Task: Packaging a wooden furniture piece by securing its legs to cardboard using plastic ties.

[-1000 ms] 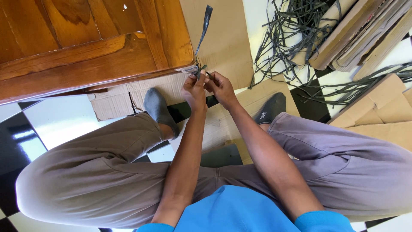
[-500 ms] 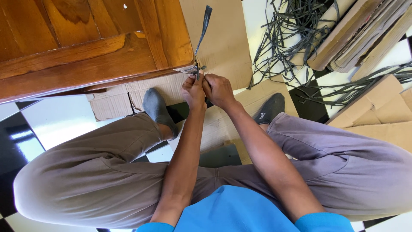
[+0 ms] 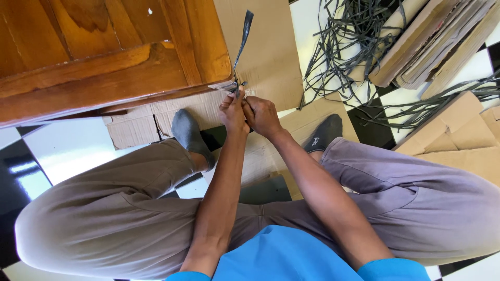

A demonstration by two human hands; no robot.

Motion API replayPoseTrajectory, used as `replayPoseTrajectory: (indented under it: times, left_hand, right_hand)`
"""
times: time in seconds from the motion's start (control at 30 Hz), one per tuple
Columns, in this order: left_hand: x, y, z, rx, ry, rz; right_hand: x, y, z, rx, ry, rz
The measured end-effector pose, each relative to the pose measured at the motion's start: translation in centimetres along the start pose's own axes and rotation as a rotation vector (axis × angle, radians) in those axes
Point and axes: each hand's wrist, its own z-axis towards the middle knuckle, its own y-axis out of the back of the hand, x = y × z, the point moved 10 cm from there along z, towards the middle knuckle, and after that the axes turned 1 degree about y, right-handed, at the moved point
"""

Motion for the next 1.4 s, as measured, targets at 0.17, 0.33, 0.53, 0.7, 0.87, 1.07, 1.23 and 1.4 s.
replayPoseTrajectory:
  times: [0.17, 0.33, 0.53, 0.7, 0.87, 1.07, 1.23, 1.4]
  left_hand:
    - [-3.0, -1.3, -3.2, 0.045, -0.033, 0.015]
    - [0.1, -0.6, -2.4, 0.117, -0.122, 0.193]
    - [9.2, 3.6, 0.8, 0.082, -0.045, 0.651]
    - [13.9, 4.8, 0.9, 0.162, -0.032, 0.905]
    - [13.1, 4.0, -1.0, 0.219, -0.027, 0.980]
    - [12.5, 2.8, -1.1, 0.284, -0.062, 0.972]
    - [9.5, -0.5, -1.6, 0.367, -0.116, 0.820]
    - [7.6, -2.9, 0.1, 0.460, -0.012, 0.867]
  right_hand:
    - [-1.6, 0.0, -0.6, 0.049, -0.087, 0.007]
    - [-6.1, 0.4, -1.6, 0.083, -0.146, -0.012]
    - [-16.5, 4.7, -5.7, -0.217, -0.381, -0.291]
    - [-20.7, 6.5, -7.7, -0.319, -0.427, -0.322]
    - [-23.7, 3.9, -8.9, -0.273, -0.571, -0.376]
    - [-19.5, 5.5, -8.0, -0.435, -0.440, -0.377]
    - [-13.6, 5.0, -6.0, -0.410, -0.266, -0.276]
    - [-10.1, 0.4, -5.1, -0.191, -0.021, -0.118]
